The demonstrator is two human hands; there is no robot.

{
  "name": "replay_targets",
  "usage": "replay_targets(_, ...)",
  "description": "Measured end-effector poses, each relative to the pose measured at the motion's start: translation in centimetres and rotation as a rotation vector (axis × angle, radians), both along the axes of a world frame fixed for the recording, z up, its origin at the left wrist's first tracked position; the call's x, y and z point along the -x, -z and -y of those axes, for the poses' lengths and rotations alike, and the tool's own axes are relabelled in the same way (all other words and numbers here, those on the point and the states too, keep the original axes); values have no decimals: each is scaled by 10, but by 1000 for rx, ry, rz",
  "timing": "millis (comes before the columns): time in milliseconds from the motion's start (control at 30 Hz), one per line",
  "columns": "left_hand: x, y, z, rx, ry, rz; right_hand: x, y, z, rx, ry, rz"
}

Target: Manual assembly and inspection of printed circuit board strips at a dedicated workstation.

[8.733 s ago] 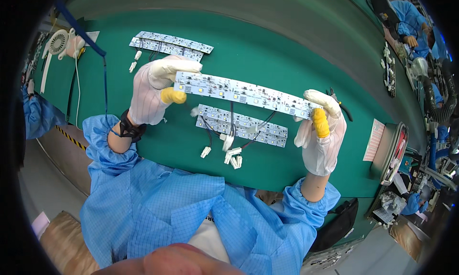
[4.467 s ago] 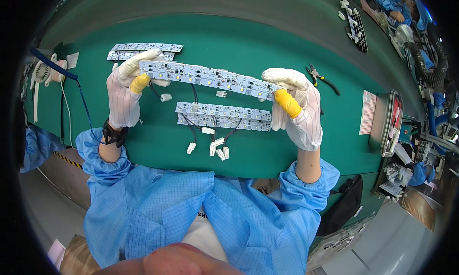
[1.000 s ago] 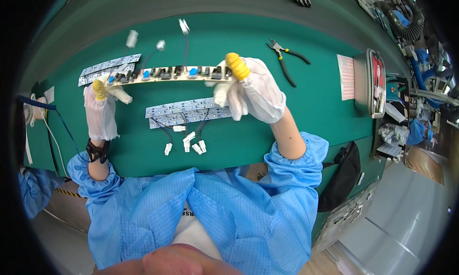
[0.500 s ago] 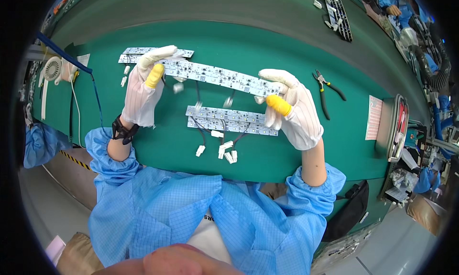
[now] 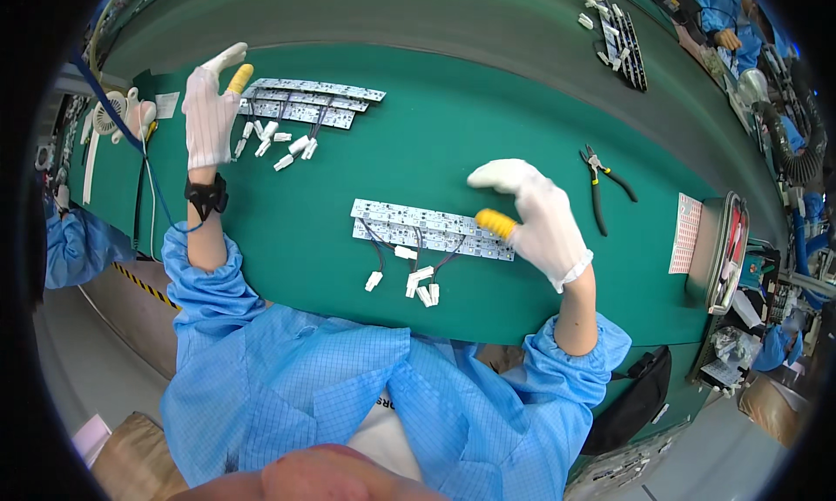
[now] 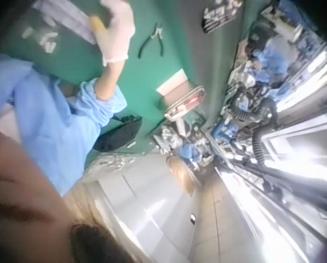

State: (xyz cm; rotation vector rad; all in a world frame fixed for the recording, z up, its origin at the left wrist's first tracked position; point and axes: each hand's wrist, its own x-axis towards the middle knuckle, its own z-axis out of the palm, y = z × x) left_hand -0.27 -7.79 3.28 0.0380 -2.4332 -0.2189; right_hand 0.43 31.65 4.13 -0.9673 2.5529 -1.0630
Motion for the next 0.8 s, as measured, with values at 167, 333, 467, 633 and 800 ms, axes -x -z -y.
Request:
replay_targets(167, -24, -9, -70, -741, 482, 0, -3, 12, 6, -253, -120, -228)
replay_targets(333, -44, -5, -92, -171, 686, 83, -4, -1, 1, 312, 279, 336)
replay_targets(467, -52, -2, -105, -1160, 811, 640, -18, -5, 9, 475, 391, 43)
replay_targets(633, -52, -22, -106, -1209, 915, 878, -12, -4, 12, 92, 61, -577)
replay_targets(800, -54, -7, -103, -1450, 913, 756, -11, -8, 17, 440, 292, -59)
